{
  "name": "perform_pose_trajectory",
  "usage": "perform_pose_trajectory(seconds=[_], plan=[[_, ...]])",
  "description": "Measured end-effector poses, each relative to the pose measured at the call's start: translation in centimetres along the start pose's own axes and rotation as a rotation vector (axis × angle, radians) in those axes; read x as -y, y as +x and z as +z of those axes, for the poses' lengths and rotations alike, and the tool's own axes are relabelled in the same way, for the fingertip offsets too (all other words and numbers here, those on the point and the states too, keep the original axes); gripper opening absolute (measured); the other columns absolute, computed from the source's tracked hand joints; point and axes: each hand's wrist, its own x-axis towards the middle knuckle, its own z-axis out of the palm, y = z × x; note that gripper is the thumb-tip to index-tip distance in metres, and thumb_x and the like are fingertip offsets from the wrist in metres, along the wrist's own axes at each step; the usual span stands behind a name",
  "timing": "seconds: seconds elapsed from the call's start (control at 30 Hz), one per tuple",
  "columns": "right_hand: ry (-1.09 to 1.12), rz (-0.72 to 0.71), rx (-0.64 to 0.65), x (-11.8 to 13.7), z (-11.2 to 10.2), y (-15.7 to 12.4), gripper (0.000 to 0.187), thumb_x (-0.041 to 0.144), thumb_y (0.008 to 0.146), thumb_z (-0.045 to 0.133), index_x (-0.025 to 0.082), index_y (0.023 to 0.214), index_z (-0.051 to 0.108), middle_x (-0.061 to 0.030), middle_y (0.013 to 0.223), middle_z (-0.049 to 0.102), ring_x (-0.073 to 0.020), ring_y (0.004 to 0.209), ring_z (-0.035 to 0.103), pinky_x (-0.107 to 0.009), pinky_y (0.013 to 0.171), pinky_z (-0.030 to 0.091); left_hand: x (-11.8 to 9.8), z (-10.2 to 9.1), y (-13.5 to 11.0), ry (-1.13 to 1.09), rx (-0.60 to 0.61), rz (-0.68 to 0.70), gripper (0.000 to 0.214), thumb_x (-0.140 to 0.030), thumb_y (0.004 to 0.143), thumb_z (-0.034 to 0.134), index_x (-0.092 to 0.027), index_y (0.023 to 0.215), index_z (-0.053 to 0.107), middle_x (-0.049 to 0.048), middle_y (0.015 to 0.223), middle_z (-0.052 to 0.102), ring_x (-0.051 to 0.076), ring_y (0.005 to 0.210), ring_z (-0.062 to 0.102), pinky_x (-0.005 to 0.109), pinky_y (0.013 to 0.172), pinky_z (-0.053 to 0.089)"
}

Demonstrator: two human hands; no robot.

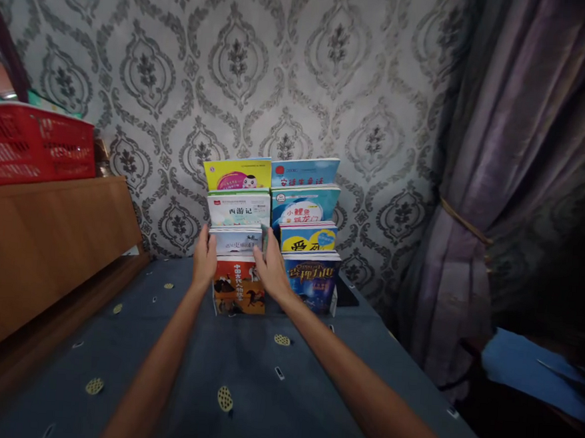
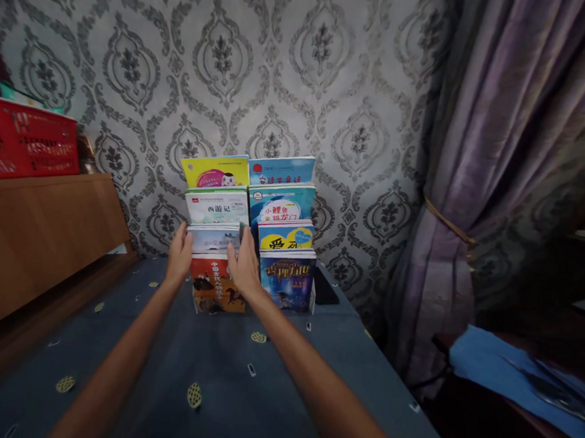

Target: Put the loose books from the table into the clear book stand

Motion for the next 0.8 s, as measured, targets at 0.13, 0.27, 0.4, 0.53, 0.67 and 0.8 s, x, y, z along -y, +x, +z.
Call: perform_pose_trajectory(seconds=[0.13, 0.27, 0.4, 0.53, 0.67, 0.8], plan=[[0.012, 0.015, -0.004, -0.6, 1.5, 0.9, 0.071, 0.051, 0.099, 0.038, 0.014, 0.158, 0.024, -0.0162, 0.161, 0.035, -0.0295, 0.149, 0.033, -0.053, 0.122, 0.026, -0.2, 0.0, 0.8, 0.004, -0.031, -0.005, 0.044, -0.037, 0.097, 0.046, -0.014, 0.130, 0.065, 0.0140, 0.136, 0.065, 0.027, 0.130, 0.058, 0.045, 0.117, 0.039], [-0.001, 0.022, -0.013, -0.6, 2.0, 1.1, 0.069, 0.049, 0.099, 0.037, 0.015, 0.158, 0.025, -0.0157, 0.159, 0.037, -0.0305, 0.148, 0.034, -0.054, 0.122, 0.027, -0.3, -0.1, 1.0, 0.013, -0.040, -0.019, 0.043, -0.034, 0.096, 0.046, -0.014, 0.127, 0.068, 0.0132, 0.131, 0.068, 0.028, 0.125, 0.061, 0.046, 0.113, 0.042], [-0.016, 0.023, -0.002, -0.7, 1.7, 1.2, 0.069, 0.048, 0.098, 0.039, 0.014, 0.157, 0.027, -0.0169, 0.158, 0.040, -0.0308, 0.147, 0.035, -0.054, 0.121, 0.029, -0.6, -0.3, 0.8, 0.015, -0.028, -0.023, 0.043, -0.030, 0.094, 0.046, -0.013, 0.127, 0.068, 0.0132, 0.131, 0.068, 0.029, 0.126, 0.060, 0.045, 0.113, 0.043], [-0.027, -0.022, -0.023, -0.7, 0.9, 1.6, 0.067, 0.048, 0.098, 0.041, 0.017, 0.156, 0.030, -0.0168, 0.155, 0.043, -0.0317, 0.145, 0.038, -0.055, 0.119, 0.031, -1.1, -0.8, 1.0, 0.028, 0.008, -0.001, 0.044, -0.031, 0.095, 0.047, -0.012, 0.131, 0.065, 0.0137, 0.135, 0.065, 0.029, 0.130, 0.058, 0.045, 0.115, 0.041], [-0.059, -0.053, -0.095, -0.2, 0.0, 3.1, 0.069, 0.048, 0.098, 0.041, 0.013, 0.156, 0.027, -0.0179, 0.159, 0.037, -0.0311, 0.149, 0.031, -0.055, 0.122, 0.025, -1.7, -1.1, 3.1, 0.010, 0.009, 0.014, 0.046, -0.034, 0.095, 0.049, -0.015, 0.135, 0.060, 0.0136, 0.139, 0.062, 0.029, 0.132, 0.056, 0.045, 0.115, 0.040], [-0.047, -0.028, -0.094, 0.3, -0.4, 5.0, 0.071, 0.047, 0.095, 0.042, 0.011, 0.155, 0.029, -0.0193, 0.160, 0.034, -0.0317, 0.149, 0.030, -0.054, 0.123, 0.022, -2.5, -0.9, 6.2, -0.036, 0.032, 0.082, 0.050, -0.027, 0.093, 0.048, -0.009, 0.140, 0.054, 0.0180, 0.146, 0.055, 0.029, 0.136, 0.051, 0.045, 0.118, 0.036]])
